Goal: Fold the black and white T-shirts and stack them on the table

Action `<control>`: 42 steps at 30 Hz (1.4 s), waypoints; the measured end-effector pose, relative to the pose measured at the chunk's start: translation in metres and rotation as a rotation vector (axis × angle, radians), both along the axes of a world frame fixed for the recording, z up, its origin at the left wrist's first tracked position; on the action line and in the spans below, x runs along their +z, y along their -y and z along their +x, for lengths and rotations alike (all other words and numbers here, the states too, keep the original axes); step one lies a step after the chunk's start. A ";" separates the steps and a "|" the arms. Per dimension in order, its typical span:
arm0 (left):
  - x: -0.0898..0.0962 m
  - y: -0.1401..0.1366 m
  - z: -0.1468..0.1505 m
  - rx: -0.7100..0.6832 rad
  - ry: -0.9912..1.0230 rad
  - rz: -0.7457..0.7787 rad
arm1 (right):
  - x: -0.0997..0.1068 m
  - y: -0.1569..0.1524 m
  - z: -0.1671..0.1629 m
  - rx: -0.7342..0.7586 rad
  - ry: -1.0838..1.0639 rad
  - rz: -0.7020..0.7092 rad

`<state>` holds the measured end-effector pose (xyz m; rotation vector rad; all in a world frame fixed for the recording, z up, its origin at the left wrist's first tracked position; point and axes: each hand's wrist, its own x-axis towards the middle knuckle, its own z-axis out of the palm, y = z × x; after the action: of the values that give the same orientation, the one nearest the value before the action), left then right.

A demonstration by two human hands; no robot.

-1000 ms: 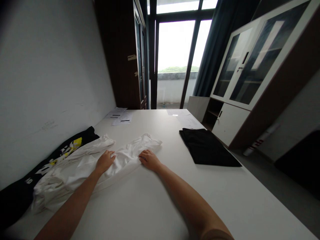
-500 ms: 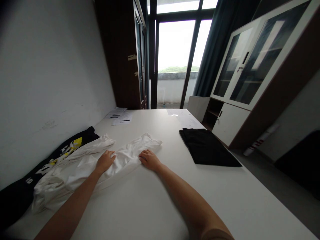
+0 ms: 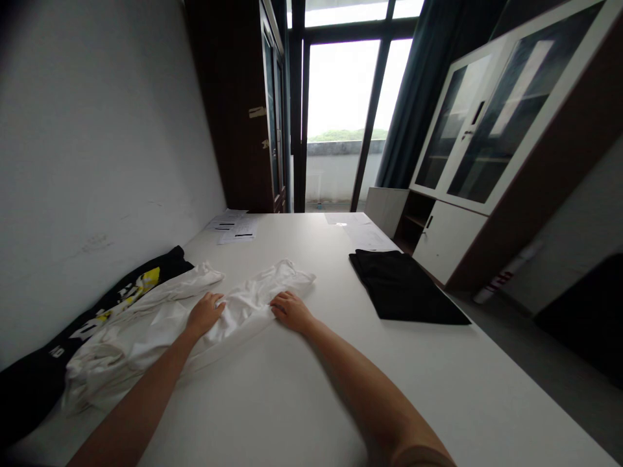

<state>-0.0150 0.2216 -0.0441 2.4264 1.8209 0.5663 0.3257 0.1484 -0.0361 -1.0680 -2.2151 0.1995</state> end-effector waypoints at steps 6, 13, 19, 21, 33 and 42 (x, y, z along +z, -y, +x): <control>-0.001 -0.001 -0.001 -0.004 0.002 -0.002 | 0.001 0.001 -0.001 -0.005 -0.013 -0.007; -0.004 -0.002 -0.002 -0.013 -0.002 0.011 | 0.001 0.001 -0.001 0.003 -0.017 -0.007; -0.003 -0.002 -0.002 -0.010 0.006 0.003 | 0.001 0.000 0.000 0.000 -0.010 -0.010; -0.003 -0.002 -0.002 -0.011 0.002 0.003 | 0.001 0.001 -0.001 0.001 -0.008 -0.008; -0.004 -0.002 -0.001 -0.003 -0.012 0.008 | 0.002 0.001 0.000 0.009 -0.011 0.004; -0.004 -0.002 -0.002 -0.005 -0.010 0.016 | 0.003 0.002 -0.001 0.008 -0.017 0.002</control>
<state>-0.0168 0.2240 -0.0482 2.4476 1.8200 0.5721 0.3249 0.1467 -0.0334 -1.0527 -2.2045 0.2089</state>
